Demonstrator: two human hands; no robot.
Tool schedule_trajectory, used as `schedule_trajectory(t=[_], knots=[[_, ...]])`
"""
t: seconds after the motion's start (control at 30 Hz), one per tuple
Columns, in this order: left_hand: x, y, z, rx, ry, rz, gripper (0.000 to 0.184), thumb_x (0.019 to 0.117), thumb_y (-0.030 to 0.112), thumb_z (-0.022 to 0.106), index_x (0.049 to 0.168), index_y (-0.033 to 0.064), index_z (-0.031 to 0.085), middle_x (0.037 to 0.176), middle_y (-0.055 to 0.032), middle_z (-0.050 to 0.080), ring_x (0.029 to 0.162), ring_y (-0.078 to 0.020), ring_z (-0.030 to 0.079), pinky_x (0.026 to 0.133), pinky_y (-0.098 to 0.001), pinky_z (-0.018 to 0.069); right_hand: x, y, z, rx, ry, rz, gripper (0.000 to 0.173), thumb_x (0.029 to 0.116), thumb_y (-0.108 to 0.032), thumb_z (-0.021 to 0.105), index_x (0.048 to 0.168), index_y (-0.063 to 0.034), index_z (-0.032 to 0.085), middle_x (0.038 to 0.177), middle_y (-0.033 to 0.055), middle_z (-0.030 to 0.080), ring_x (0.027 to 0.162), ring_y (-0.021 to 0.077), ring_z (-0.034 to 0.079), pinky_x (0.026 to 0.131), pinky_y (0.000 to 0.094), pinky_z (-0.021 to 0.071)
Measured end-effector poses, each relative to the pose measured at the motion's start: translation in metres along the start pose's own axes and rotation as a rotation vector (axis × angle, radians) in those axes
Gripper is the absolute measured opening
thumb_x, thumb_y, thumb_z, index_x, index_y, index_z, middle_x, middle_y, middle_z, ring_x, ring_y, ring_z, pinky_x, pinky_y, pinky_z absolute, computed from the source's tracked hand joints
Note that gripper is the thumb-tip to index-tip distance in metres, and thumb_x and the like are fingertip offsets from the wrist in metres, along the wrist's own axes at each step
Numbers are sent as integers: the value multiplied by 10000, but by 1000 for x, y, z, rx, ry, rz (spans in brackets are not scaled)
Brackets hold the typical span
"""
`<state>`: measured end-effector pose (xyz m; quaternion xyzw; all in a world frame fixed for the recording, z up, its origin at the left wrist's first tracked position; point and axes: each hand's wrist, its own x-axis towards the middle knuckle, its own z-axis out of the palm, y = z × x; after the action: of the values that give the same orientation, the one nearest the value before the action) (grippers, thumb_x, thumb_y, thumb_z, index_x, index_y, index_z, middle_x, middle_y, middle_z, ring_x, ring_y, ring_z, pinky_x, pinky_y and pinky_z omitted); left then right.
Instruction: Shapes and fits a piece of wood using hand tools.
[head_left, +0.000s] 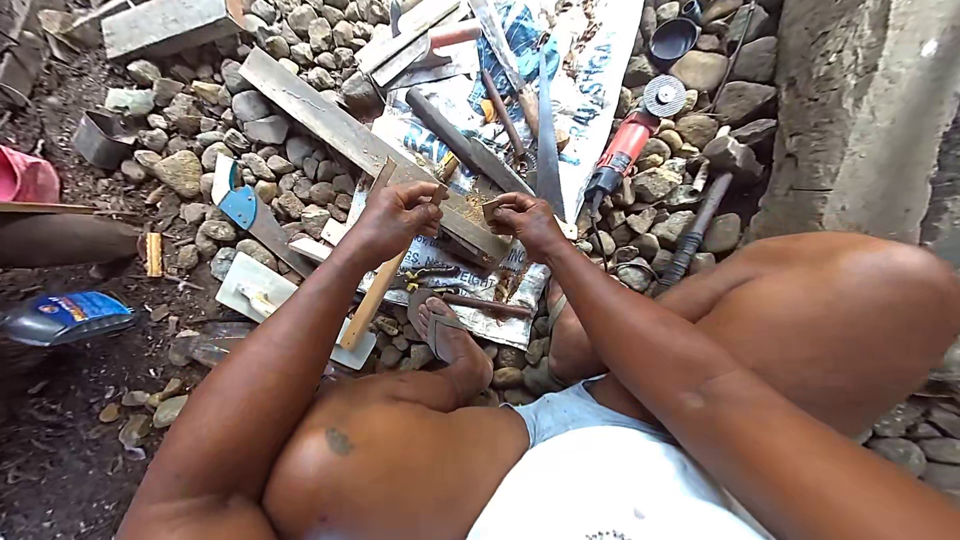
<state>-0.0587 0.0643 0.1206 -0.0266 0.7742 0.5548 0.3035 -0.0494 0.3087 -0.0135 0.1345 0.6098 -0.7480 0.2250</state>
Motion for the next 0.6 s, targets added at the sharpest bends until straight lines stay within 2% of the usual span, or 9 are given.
schedule_trajectory(t=[0.1, 0.23, 0.27, 0.33, 0.43, 0.47, 0.53, 0.6], knots=[[8, -7, 0, 32, -19, -3, 223, 1047, 66, 571, 1254, 40, 649, 1118, -86, 710, 937, -146, 726, 873, -318, 617, 11, 4, -3, 3, 22, 1, 222, 993, -4, 634, 1213, 20, 651, 1051, 148, 729, 878, 216, 739, 808, 381, 635], [16, -12, 1, 39, -23, -104, 322, 1063, 44, 524, 1382, 35, 565, 1112, -114, 720, 916, -167, 744, 858, -327, 627, 22, 5, -5, -4, 61, 88, 273, 1021, -64, 624, 1283, 12, 606, 1054, 147, 713, 787, 211, 734, 713, 367, 645], [19, -13, 1, 65, -24, -138, 308, 1066, 57, 528, 1371, 36, 562, 1106, -108, 727, 905, -161, 748, 853, -323, 629, 24, 5, -5, -11, 69, 111, 284, 1023, -75, 627, 1291, 13, 599, 1044, 146, 712, 760, 204, 732, 694, 357, 644], [27, -17, 1, 163, -20, -174, 206, 1067, 109, 552, 1247, 30, 614, 1052, -82, 744, 861, -154, 756, 823, -334, 646, 29, 6, -4, -14, 73, 142, 296, 1019, -81, 636, 1294, 19, 598, 1038, 148, 713, 740, 199, 731, 689, 351, 645], [47, -22, -4, 419, 1, -158, 185, 1069, 196, 563, 1159, 84, 679, 975, -57, 738, 824, -155, 735, 811, -394, 626, 33, 8, -3, -26, 66, 157, 298, 1004, -44, 642, 1291, 28, 606, 1034, 156, 714, 747, 198, 733, 708, 347, 648], [56, -24, -8, 528, 20, -136, 203, 1068, 207, 554, 1164, 97, 696, 980, -69, 734, 844, -185, 725, 828, -448, 606, 34, 8, -4, -47, 64, 164, 298, 1000, -35, 643, 1288, 32, 607, 1038, 155, 711, 749, 197, 732, 711, 344, 647], [73, -30, -18, 717, 63, -97, 237, 1054, 183, 540, 1168, 97, 729, 1049, -128, 732, 985, -284, 702, 920, -555, 535, 39, 10, -6, -113, 70, 175, 286, 1000, -40, 641, 1276, 29, 609, 1049, 157, 703, 749, 199, 733, 709, 346, 649], [86, -41, -26, 854, 85, -86, 236, 1041, 150, 547, 1158, 84, 742, 1104, -166, 718, 1082, -341, 677, 978, -583, 504, 45, 14, -8, -196, 90, 173, 285, 1006, -73, 644, 1276, 14, 624, 1064, 153, 707, 749, 196, 732, 706, 350, 649]])
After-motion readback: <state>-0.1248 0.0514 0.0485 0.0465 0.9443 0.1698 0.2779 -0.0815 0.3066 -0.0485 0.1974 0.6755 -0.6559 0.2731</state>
